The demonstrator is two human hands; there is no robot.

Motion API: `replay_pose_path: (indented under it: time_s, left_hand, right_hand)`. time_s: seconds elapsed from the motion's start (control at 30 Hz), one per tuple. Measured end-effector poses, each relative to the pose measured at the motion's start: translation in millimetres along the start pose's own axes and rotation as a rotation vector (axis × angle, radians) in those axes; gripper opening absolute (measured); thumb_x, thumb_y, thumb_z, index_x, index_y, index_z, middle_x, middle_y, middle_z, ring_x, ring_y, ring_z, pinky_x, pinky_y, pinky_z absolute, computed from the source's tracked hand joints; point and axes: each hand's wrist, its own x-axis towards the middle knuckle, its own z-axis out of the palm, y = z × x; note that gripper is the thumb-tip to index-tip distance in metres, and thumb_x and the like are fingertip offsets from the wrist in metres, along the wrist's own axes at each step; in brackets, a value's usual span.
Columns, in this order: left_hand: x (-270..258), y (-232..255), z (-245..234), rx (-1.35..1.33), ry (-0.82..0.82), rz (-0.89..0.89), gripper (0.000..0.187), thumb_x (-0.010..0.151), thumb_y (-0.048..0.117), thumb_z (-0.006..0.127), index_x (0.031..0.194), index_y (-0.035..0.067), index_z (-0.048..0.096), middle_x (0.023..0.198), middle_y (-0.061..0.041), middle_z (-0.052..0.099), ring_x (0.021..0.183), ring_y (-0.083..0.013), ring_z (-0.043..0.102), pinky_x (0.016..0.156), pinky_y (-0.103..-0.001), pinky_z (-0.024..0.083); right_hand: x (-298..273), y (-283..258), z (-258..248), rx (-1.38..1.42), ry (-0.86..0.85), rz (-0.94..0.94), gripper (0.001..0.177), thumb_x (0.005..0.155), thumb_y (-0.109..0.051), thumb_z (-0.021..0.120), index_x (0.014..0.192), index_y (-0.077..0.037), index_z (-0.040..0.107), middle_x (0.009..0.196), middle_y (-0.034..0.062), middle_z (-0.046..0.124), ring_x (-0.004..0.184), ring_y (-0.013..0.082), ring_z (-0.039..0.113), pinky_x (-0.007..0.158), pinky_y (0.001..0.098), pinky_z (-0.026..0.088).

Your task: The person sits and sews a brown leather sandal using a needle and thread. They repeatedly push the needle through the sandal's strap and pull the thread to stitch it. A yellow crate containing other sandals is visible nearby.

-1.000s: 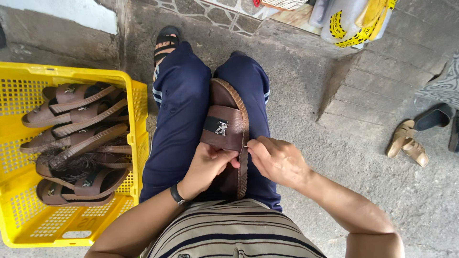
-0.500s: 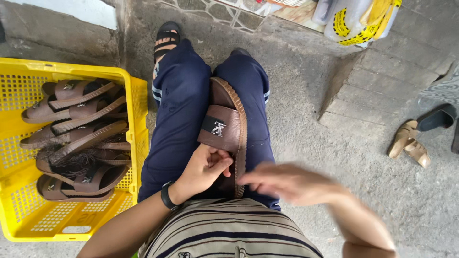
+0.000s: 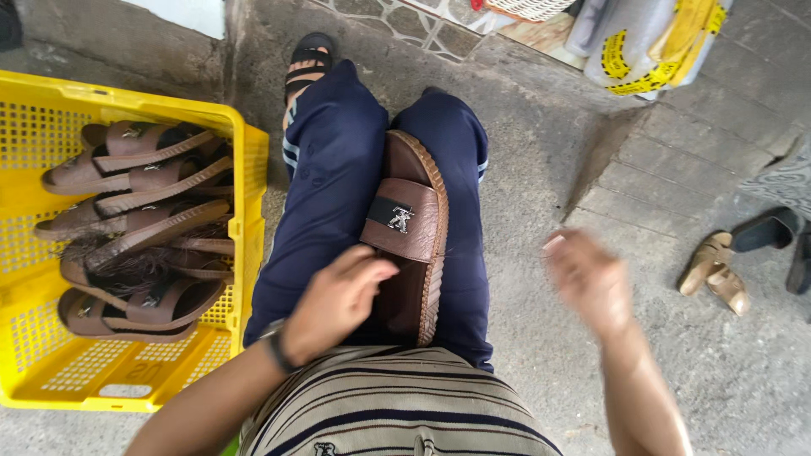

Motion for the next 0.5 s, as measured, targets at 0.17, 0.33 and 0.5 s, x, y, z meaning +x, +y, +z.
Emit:
replay_pose_path:
  time_s: [0.17,0.33,0.5]
  left_hand:
    - [-32,-49,-135,0.911,0.066,-0.163,0.023,0.098,0.018,0.046,0.107,0.02,0.067,0.092,-0.011,0.058,0.089,-0.0349,0.06,0.068,-0.049,0.045]
    - [29,23,-80,0.719,0.143,-0.053,0.044,0.096,0.031,0.063,0.124,-0.004,0.061,0.137,-0.023,0.054,0.126,-0.0461,0.049,0.109,-0.054,0.036]
    - [44,44,-60,0.489,-0.052,0.265,0.028,0.096,0.015,0.059,0.069,0.004,0.058,0.123,-0.016,0.058,0.139,-0.0458,0.042,0.11,-0.054,0.041]
  right_hand:
    - [-35,98,-60,-1.128,0.222,0.344,0.015,0.1,-0.022,0.081,0.109,-0.011,0.078,0.126,0.0074,0.065,0.065,0.034,0.068,0.052,0.0453,0.055]
    - [28,-40,8,-0.451,0.194,0.006,0.033,0.104,-0.011,0.063,0.137,-0.005,0.063,0.138,0.0149,0.063,0.126,0.0309,0.061,0.095,0.0409,0.05]
    - [52,-74,66,-0.162,-0.096,-0.069,0.045,0.092,-0.02,0.072,0.135,-0.022,0.058,0.094,-0.0021,0.07,0.059,0.0106,0.061,0.06,0.0281,0.055]
